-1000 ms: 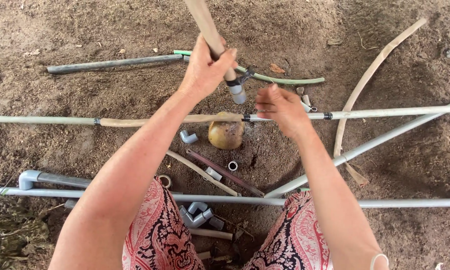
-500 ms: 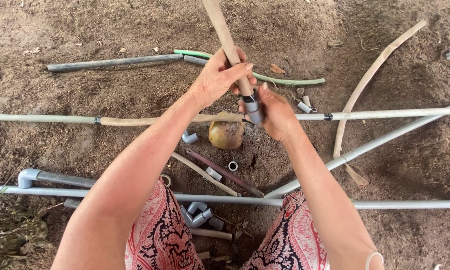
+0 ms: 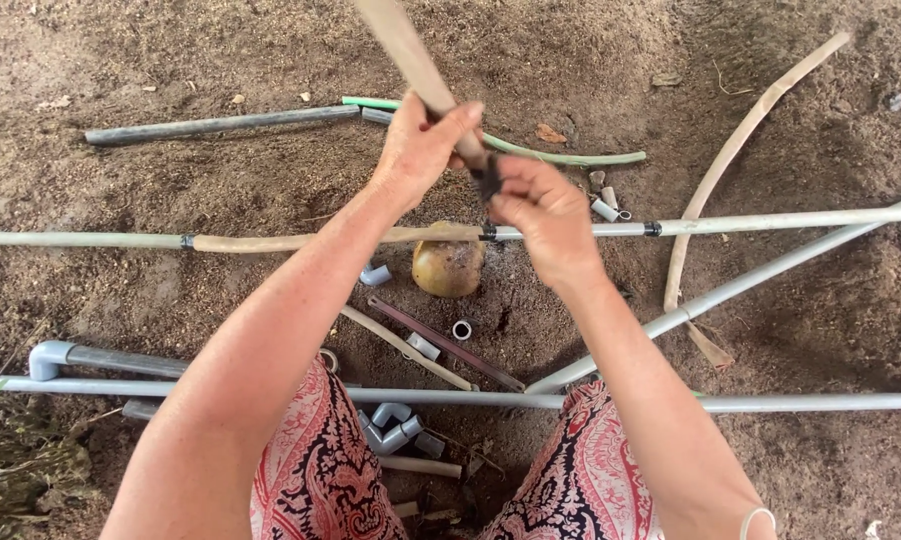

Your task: The person assembles a pipe structure on the ground by connecting various PVC pipes and fittings. They pick up pipes and connectors, align them, and push them together to form a larger framework.

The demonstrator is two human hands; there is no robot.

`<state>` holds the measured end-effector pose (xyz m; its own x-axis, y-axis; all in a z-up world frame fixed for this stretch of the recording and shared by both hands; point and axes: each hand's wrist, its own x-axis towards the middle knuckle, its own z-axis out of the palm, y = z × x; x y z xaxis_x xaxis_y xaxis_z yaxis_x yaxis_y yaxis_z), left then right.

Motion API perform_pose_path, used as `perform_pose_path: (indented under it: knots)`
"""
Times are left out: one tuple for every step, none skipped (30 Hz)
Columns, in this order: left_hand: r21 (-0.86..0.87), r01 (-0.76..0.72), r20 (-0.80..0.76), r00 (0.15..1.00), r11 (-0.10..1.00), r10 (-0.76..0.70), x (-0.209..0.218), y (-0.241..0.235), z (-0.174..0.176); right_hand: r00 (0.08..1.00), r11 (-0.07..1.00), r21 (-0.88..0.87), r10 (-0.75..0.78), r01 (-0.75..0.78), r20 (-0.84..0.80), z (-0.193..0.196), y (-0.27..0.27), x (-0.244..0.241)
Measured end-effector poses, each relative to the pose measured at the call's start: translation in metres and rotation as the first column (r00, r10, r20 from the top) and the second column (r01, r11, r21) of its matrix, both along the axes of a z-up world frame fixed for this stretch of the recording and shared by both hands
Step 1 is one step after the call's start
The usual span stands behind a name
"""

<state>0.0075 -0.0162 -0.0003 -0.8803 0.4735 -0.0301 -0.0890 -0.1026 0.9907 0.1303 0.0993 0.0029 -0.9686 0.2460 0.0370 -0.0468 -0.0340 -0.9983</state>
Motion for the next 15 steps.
perform_pose_path:
  knots:
    - [0.146, -0.107, 0.145, 0.986, 0.984, 0.085, -0.003, 0.004, -0.003, 0.999, 0.946, 0.323, 0.016, -0.004, -0.037, 0.003, -0.007, 0.003]
    - [0.145, -0.108, 0.146, 0.986, 0.983, 0.087, -0.002, 0.002, 0.007, 0.999, 0.947, 0.322, 0.018, -0.005, -0.036, 0.007, -0.018, 0.008]
    - [0.155, -0.238, 0.213, 0.956, 0.959, 0.203, -0.001, 0.001, 0.017, 0.99, 0.915, 0.381, 0.1, -0.133, 0.104, 0.011, -0.03, 0.014]
    - [0.155, -0.36, 0.28, 0.909, 0.92, 0.309, -0.001, 0.001, 0.028, 0.955, 0.87, 0.419, 0.169, -0.261, 0.245, 0.016, -0.04, 0.019]
    - [0.154, -0.358, 0.279, 0.91, 0.921, 0.307, -0.007, -0.004, 0.03, 0.955, 0.871, 0.419, 0.166, -0.259, 0.244, 0.001, -0.045, 0.019]
    - [0.178, -0.429, 0.352, 0.868, 0.886, 0.35, -0.011, -0.008, 0.031, 0.936, 0.8, 0.494, 0.241, -0.342, 0.258, -0.014, -0.049, 0.021]
    - [0.194, -0.5, 0.424, 0.819, 0.844, 0.387, -0.016, -0.012, 0.032, 0.908, 0.714, 0.562, 0.312, -0.417, 0.279, -0.03, -0.054, 0.023]
    - [0.194, -0.499, 0.425, 0.819, 0.845, 0.386, -0.02, -0.016, 0.026, 0.909, 0.715, 0.562, 0.31, -0.417, 0.28, -0.022, -0.052, 0.021]
    - [0.283, -0.464, 0.42, 0.847, 0.839, 0.327, -0.025, -0.02, 0.021, 0.878, 0.722, 0.531, 0.233, -0.444, 0.418, -0.014, -0.051, 0.018]
    - [0.368, -0.43, 0.409, 0.871, 0.824, 0.272, -0.029, -0.026, 0.015, 0.823, 0.73, 0.496, 0.158, -0.47, 0.546, -0.007, -0.052, 0.016]
    - [0.367, -0.433, 0.41, 0.87, 0.823, 0.275, -0.029, -0.028, 0.013, 0.821, 0.729, 0.495, 0.161, -0.473, 0.547, -0.004, -0.044, 0.013]
    - [0.367, -0.328, 0.338, 0.919, 0.87, 0.204, -0.029, -0.03, 0.011, 0.826, 0.777, 0.48, 0.09, -0.407, 0.556, 0.0, -0.038, 0.009]
    - [0.357, -0.22, 0.267, 0.955, 0.908, 0.126, -0.029, -0.033, 0.01, 0.824, 0.818, 0.465, 0.019, -0.338, 0.566, 0.005, -0.031, 0.004]
    - [0.358, -0.221, 0.265, 0.956, 0.907, 0.128, -0.027, -0.034, 0.01, 0.825, 0.817, 0.466, 0.02, -0.338, 0.564, 0.002, -0.023, 0.001]
    - [0.34, -0.166, 0.226, 0.97, 0.925, 0.091, -0.025, -0.035, 0.011, 0.814, 0.815, 0.474, -0.004, -0.334, 0.58, -0.001, -0.015, -0.002]
